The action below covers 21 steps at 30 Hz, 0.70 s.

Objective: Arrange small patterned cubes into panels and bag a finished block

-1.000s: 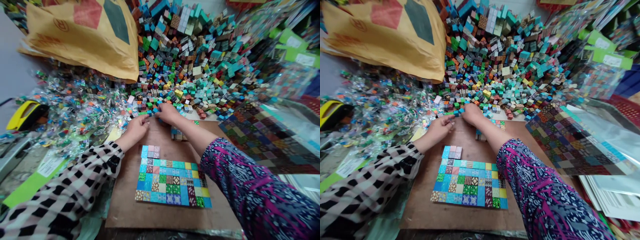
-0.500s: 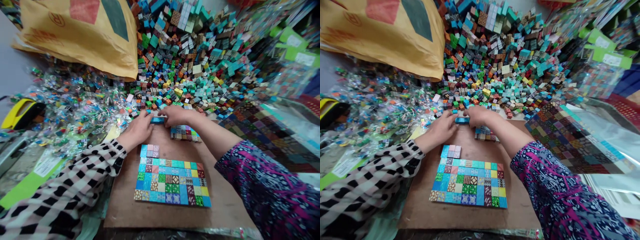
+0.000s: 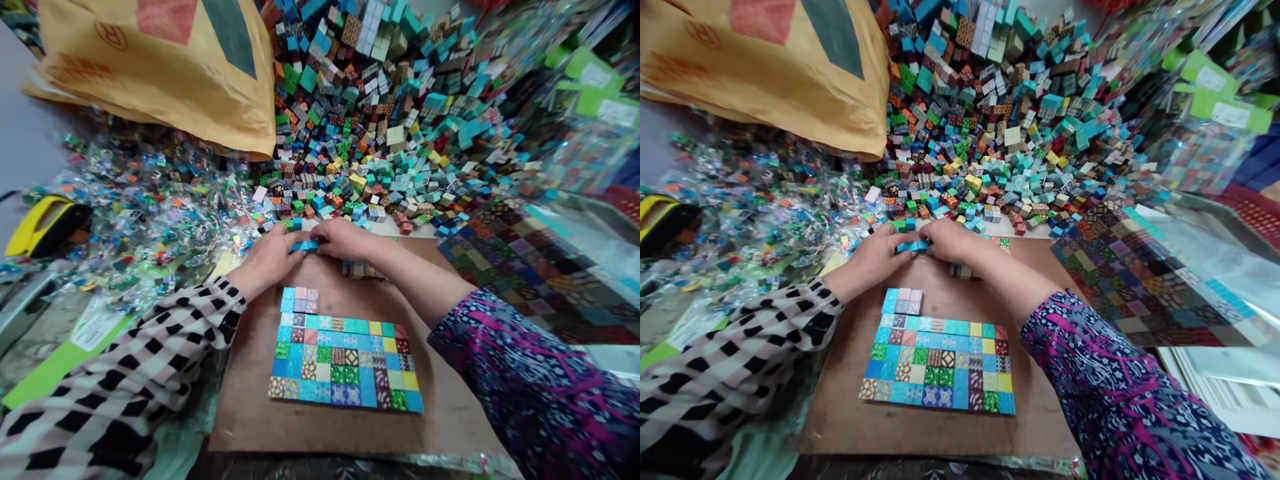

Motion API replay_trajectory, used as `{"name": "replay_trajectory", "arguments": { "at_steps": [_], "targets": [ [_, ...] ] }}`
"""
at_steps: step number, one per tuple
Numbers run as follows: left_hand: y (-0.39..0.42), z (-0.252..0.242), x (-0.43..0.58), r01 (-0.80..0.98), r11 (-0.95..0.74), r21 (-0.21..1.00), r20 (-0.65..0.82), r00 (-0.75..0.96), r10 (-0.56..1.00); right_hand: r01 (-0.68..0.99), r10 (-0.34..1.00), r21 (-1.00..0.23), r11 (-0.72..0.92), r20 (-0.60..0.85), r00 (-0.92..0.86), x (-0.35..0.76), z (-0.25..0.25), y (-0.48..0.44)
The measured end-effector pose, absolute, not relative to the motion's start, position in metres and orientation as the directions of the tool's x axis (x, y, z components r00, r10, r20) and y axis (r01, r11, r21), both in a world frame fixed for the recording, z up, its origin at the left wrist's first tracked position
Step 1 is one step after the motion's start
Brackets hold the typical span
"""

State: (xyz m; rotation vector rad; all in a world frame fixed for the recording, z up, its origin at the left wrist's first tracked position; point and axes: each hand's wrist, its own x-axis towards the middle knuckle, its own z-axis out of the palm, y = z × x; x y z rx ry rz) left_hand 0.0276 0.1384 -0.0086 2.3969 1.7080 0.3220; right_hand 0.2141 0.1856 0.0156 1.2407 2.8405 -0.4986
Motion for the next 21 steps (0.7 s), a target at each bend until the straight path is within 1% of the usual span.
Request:
{"name": "replay_trajectory", "arguments": {
  "at_steps": [3, 6, 8, 10, 12, 15, 18, 21],
  "targets": [
    [0.136, -0.007, 0.026, 0.914, -0.281, 0.293, 0.041, 0.281, 0.959, 0.757, 0.756, -0.259, 0.599, -0.129, -0.642, 0.213, 0.016, 0.181],
    [0.133, -0.005, 0.027, 0.932, -0.153, 0.329, 0.013, 0.157, 0.987, 0.833, 0.834, -0.227, 0.504, -0.124, -0.538, 0.208, 0.019, 0.175],
    [0.132, -0.003, 0.028, 0.904, -0.097, 0.416, 0.007, 0.104, 0.995, 0.854, 0.859, -0.257, 0.453, -0.130, -0.495, 0.204, 0.021, 0.171],
    [0.131, -0.003, 0.027, 0.859, -0.062, 0.508, -0.015, 0.081, 0.997, 0.847, 0.852, -0.303, 0.437, -0.162, -0.498, 0.199, 0.024, 0.169],
    [0.131, -0.002, 0.027, 0.823, -0.030, 0.568, -0.069, 0.084, 0.994, 0.829, 0.825, -0.342, 0.443, -0.206, -0.526, 0.196, 0.026, 0.167],
    [0.131, -0.001, 0.027, 0.774, -0.027, 0.632, -0.155, 0.160, 0.975, 0.786, 0.783, -0.416, 0.457, -0.230, -0.577, 0.193, 0.029, 0.164],
    [0.130, 0.001, 0.030, 0.715, -0.025, 0.699, -0.187, 0.216, 0.958, 0.719, 0.746, -0.498, 0.485, -0.194, -0.637, 0.194, 0.028, 0.161],
    [0.129, 0.001, 0.032, 0.641, -0.013, 0.767, -0.193, 0.251, 0.948, 0.682, 0.727, -0.504, 0.530, -0.144, -0.671, 0.195, 0.024, 0.159]
  ]
}}
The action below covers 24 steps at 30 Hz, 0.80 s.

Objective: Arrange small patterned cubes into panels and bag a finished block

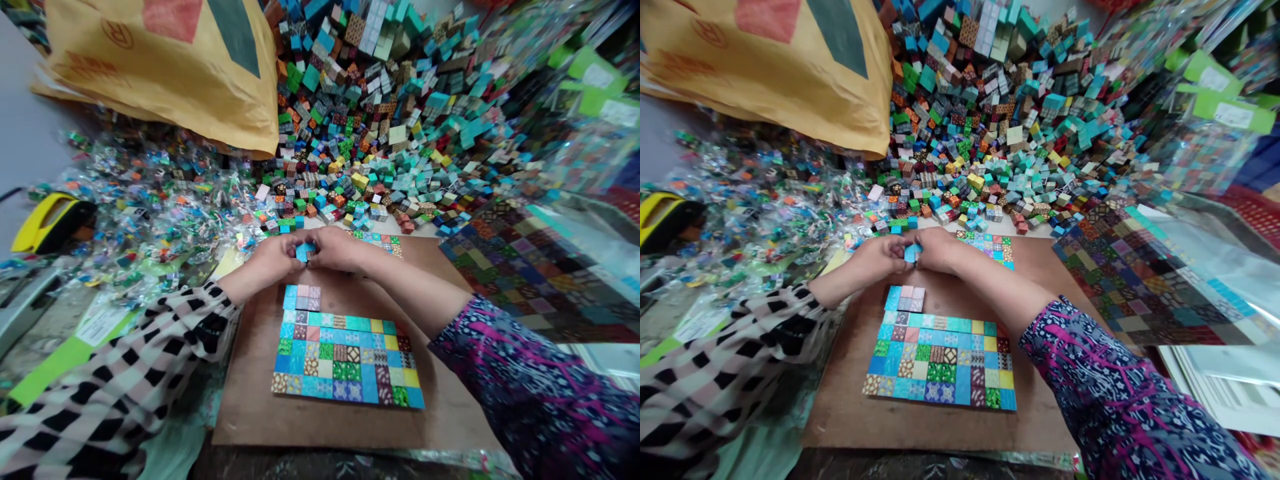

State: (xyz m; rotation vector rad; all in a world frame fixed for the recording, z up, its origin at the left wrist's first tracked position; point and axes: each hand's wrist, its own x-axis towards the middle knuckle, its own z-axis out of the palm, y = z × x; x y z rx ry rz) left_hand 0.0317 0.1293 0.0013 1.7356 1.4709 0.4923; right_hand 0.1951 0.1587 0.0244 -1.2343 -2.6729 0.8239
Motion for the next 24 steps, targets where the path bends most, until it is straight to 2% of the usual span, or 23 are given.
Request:
{"name": "replay_trajectory", "arguments": {
  "at_steps": [4, 9, 11, 17, 19, 24],
  "targets": [
    [0.128, -0.003, 0.031, 0.570, -0.062, 0.819, -0.155, 0.324, 0.933, 0.732, 0.761, -0.427, 0.531, -0.140, -0.633, 0.195, 0.019, 0.158],
    [0.116, -0.006, 0.022, 0.575, -0.062, 0.816, -0.073, 0.209, 0.975, 0.650, 0.724, -0.468, 0.599, -0.031, -0.689, 0.206, 0.024, 0.150],
    [0.108, -0.001, 0.015, 0.565, -0.073, 0.822, -0.071, 0.229, 0.971, 0.671, 0.745, -0.447, 0.592, -0.013, -0.667, 0.216, 0.030, 0.138],
    [0.084, 0.005, -0.005, 0.578, -0.131, 0.806, -0.118, 0.373, 0.920, 0.770, 0.769, -0.297, 0.565, -0.150, -0.622, 0.244, 0.036, 0.088],
    [0.078, 0.002, -0.007, 0.596, -0.131, 0.792, -0.146, 0.395, 0.907, 0.778, 0.761, -0.315, 0.544, -0.205, -0.615, 0.248, 0.031, 0.080],
    [0.070, 0.002, 0.001, 0.628, -0.134, 0.767, -0.216, 0.449, 0.867, 0.699, 0.710, -0.493, 0.517, -0.209, -0.672, 0.251, 0.020, 0.081]
  ]
}}
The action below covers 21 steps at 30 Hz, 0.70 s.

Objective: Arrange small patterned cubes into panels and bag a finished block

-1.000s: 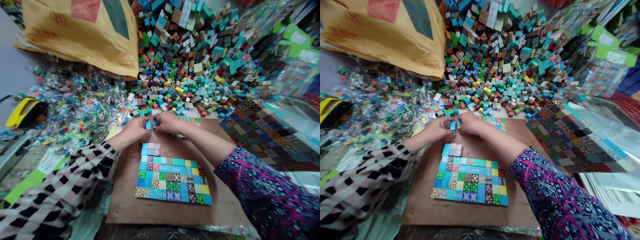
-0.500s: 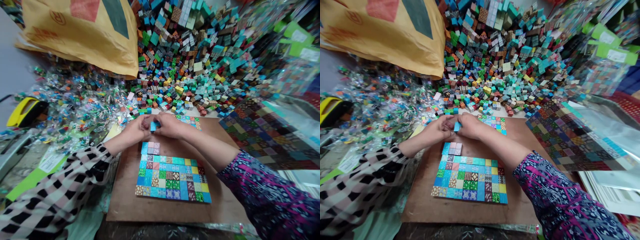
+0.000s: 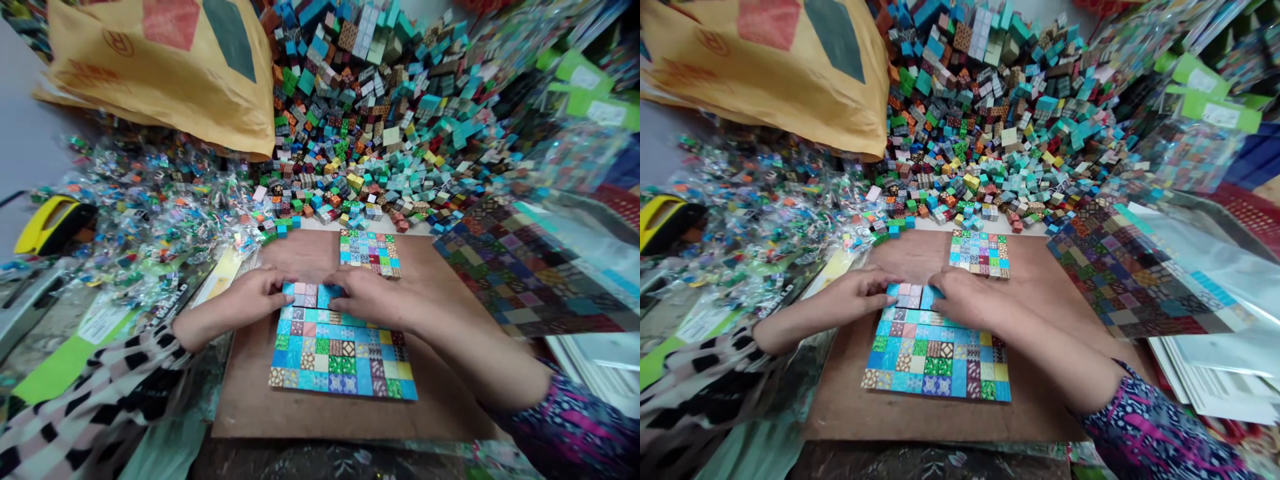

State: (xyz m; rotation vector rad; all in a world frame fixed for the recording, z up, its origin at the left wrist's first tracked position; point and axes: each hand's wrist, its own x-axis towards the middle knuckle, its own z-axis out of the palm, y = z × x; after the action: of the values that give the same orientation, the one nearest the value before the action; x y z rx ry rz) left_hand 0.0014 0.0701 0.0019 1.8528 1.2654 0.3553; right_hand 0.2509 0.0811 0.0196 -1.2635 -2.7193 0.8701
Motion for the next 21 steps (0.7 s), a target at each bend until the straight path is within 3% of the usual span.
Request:
{"name": "replay_trajectory", "arguments": {
  "at_steps": [8, 13, 17, 19, 21],
  "targets": [
    [0.068, 0.008, 0.010, 0.606, -0.016, 0.795, -0.279, 0.390, 0.877, 0.722, 0.740, -0.511, 0.467, -0.222, -0.635, 0.245, 0.021, 0.079],
    [0.070, 0.003, 0.009, 0.557, 0.130, 0.820, -0.393, 0.383, 0.836, 0.746, 0.757, -0.508, 0.431, -0.247, -0.605, 0.241, 0.025, 0.074],
    [0.070, -0.001, 0.006, 0.498, 0.143, 0.855, -0.366, 0.385, 0.847, 0.734, 0.736, -0.502, 0.457, -0.250, -0.629, 0.243, 0.032, 0.077],
    [0.070, -0.003, 0.005, 0.468, 0.138, 0.873, -0.349, 0.402, 0.847, 0.743, 0.751, -0.488, 0.458, -0.235, -0.617, 0.248, 0.038, 0.092],
    [0.070, -0.003, 0.005, 0.458, 0.145, 0.877, -0.355, 0.416, 0.837, 0.776, 0.839, -0.469, 0.421, -0.125, -0.530, 0.257, 0.044, 0.119]
  ]
}}
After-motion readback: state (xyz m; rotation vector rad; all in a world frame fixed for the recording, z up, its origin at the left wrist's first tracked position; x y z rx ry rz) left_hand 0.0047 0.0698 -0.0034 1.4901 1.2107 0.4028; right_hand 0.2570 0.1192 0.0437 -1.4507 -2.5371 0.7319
